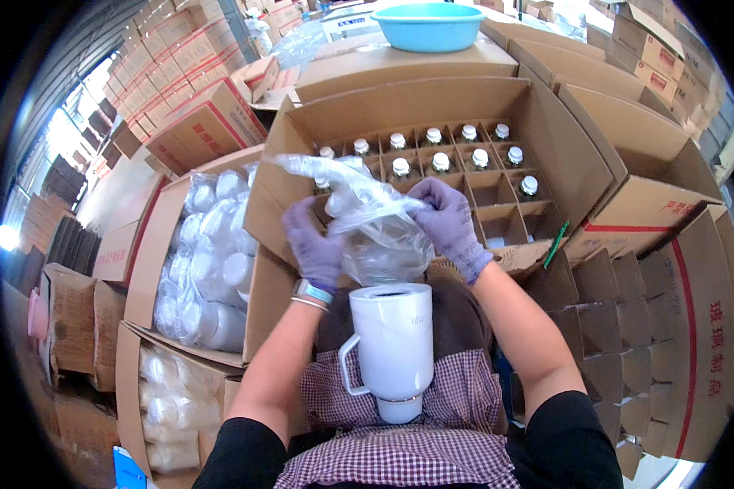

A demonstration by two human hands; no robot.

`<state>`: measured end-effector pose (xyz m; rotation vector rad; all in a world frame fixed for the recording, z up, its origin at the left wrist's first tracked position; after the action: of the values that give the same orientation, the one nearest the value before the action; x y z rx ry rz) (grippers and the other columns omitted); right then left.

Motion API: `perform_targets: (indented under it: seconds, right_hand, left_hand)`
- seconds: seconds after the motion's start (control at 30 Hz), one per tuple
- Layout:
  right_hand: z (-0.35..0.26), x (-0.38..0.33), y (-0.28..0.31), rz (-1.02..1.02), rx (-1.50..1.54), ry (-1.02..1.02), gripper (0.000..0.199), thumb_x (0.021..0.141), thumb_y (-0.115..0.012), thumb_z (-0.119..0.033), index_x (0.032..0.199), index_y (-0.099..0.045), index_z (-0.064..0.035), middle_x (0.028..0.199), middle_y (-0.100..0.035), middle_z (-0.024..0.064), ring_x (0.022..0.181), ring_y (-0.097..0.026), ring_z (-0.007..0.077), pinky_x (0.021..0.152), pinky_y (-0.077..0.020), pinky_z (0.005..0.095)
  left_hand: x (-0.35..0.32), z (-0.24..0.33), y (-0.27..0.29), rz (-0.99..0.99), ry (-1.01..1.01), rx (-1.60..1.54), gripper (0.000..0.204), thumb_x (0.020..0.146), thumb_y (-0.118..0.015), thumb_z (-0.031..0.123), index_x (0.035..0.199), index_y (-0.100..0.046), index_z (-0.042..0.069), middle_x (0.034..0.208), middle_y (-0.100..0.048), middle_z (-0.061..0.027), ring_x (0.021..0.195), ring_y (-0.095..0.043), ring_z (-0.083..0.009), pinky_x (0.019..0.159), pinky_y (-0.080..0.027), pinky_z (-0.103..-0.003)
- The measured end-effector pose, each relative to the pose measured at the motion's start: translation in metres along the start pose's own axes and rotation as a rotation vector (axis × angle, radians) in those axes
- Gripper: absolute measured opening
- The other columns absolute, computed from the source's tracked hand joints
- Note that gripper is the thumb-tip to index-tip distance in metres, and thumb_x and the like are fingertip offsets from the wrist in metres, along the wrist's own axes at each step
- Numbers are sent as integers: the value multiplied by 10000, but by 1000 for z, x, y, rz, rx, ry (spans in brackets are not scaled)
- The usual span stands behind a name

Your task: The person repeatedly picks up white thermos bottles, places them into plastic bags, and sets the bagged bottles into a cardboard box with dividers. The person also handles bottle caps and occasionally uses a green tool to assist with the process.

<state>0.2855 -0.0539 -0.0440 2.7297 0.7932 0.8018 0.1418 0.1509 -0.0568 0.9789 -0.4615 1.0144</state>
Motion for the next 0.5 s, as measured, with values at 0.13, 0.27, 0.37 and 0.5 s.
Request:
perform_targets:
  seconds: [0.13,0.27,0.37,0.5]
  right_hand:
    - [32,-43,2,-379,-510,341,141,827,-690,-203,915,-652,-99,897,-686,143,870,-668,363,785,-539,430]
    - [25,-92,13,-448,-312,211,168,856,-685,-184,974,-634,-77,950,-653,117,965,-631,331,822,-510,410]
    - [-24,-122,27,-451,-1,98,150,867,-691,-157,964,-632,-58,923,-646,115,939,-628,323,825,-501,420]
    - [-72,-176,18,-766,-210,355,217,836,-701,-268,951,-641,-94,926,-642,101,948,-630,301,880,-492,440]
  left_hand:
    - [-41,-90,-18,-70,618,-483,342,815,-768,45,1103,-584,55,968,-595,-29,897,-567,-146,824,-492,-288]
    - [-76,-50,16,-408,283,-456,142,831,-737,21,902,-616,45,860,-610,-11,805,-571,-96,744,-494,-263]
    - [-95,-6,74,-567,213,-524,112,857,-716,44,877,-608,21,900,-636,-49,853,-599,-132,798,-498,-281]
    - [-144,8,121,-784,438,-862,340,847,-788,252,998,-604,9,1057,-652,-99,992,-611,-203,937,-490,-340]
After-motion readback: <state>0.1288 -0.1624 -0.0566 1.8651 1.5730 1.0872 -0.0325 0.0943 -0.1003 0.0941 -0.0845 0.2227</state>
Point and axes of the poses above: each hand's wrist, its own x-axis towards the middle knuckle, its own y-axis out of the back of the hand, z = x × y, the point moved 5 cm from there along x, towards the middle knuckle
